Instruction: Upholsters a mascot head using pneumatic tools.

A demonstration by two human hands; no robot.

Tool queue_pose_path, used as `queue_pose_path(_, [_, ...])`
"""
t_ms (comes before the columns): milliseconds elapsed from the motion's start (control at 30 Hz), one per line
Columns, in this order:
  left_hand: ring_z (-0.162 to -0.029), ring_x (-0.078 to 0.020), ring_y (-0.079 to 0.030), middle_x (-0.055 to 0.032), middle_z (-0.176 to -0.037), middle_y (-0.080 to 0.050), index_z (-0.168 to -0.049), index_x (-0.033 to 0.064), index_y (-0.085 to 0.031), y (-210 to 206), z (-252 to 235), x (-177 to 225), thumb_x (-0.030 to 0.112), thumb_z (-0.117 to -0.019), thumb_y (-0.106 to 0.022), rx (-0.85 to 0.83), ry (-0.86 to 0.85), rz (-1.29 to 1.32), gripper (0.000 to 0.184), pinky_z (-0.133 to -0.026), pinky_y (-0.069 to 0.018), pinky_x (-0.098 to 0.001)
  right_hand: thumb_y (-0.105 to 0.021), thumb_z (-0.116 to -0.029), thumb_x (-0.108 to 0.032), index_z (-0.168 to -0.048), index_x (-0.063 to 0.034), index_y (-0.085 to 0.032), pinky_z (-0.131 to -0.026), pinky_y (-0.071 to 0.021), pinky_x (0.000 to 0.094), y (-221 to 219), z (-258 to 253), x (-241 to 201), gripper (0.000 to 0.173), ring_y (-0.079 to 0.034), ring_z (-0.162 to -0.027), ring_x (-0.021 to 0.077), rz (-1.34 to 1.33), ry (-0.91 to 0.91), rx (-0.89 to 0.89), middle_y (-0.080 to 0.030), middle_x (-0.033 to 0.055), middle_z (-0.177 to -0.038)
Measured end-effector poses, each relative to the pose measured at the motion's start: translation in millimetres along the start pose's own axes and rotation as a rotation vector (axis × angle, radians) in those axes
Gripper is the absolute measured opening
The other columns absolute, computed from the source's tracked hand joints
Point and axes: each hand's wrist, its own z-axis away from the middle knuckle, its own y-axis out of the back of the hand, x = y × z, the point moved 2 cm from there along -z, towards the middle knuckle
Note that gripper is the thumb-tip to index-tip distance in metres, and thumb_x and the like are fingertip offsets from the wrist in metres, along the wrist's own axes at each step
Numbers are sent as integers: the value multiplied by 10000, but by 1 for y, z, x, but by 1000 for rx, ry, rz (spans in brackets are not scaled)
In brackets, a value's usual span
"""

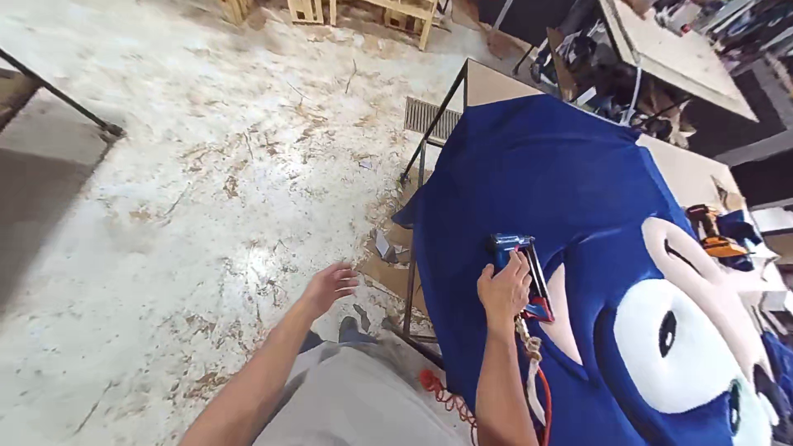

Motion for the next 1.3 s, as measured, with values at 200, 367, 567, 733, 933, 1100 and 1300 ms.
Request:
queue_pose_path(200, [-1186, -314, -652, -178, -1379, -608, -1528, 72, -357, -44, -188, 25, 667, -1039, -281, -107, 365, 255, 774, -945, -560, -491, -579, -933, -305, -1399, -61, -574, -971, -493, 610, -13, -4, -10, 526, -571, -1298, 405, 76, -62, 156, -524, 176, -1503])
queue_pose_path(367, [-1269, -350, -597, -207, -1410, -588, -1477, 27, -435, -52, -274, 30, 860, -908, -141, -296, 731, 191, 1050, -1014, -500, -574, -620, -905, -242, -1375, 55, -537, -1110, -414, 574, -22, -10, -42, 561, -519, -1358, 406, 124, -247, 210, -536, 256, -1456])
queue_pose_path(567, [-1227, -412, -589, -197, -1355, -616, -1434, 171, -499, -138, -306, 69, 827, -919, -105, -654, 758, 442, 922, -919, -499, -684, -584, -887, -232, -1375, 96, -489, -1112, -427, 515, -27, -21, -57, 596, -531, -1336, 389, 183, -338, 199, -539, 283, -1427])
queue_pose_path(733, [-1007, -302, -701, -161, -1083, -716, -1216, 108, -605, -172, -302, 88, 514, -1062, -248, -724, 770, 592, 562, -856, -585, -522, -553, -901, -250, -1348, 90, -508, -1086, -462, 464, -27, -21, -51, 564, -557, -1317, 351, 186, -346, 223, -555, 276, -1408])
queue_pose_path(933, [-1016, -284, -697, -168, -1102, -702, -1243, 55, -577, -163, -294, 84, 358, -1104, -316, -621, 992, 380, 424, -885, -585, -485, -522, -924, -245, -1320, 103, -511, -1100, -450, 407, -30, -17, -46, 528, -548, -1314, 315, 150, -310, 227, -561, 282, -1375])
queue_pose_path(1100, [-941, -252, -689, -134, -1062, -694, -1270, 90, -579, -204, -280, 103, 542, -1077, -343, -265, 883, 78, 545, -789, -589, -462, -502, -957, -285, -1344, 58, -498, -1121, -431, 409, -31, -15, -40, 517, -524, -1351, 272, 152, -350, 227, -546, 230, -1423])
queue_pose_path(1300, [-1039, -270, -680, -159, -1158, -688, -1274, 47, -615, -213, -294, 69, 626, -1026, -435, -4, 620, -158, 655, -865, -576, -516, -516, -994, -252, -1335, 68, -471, -1128, -425, 466, -32, -14, -48, 470, -496, -1381, 325, 127, -322, 214, -508, 272, -1448])
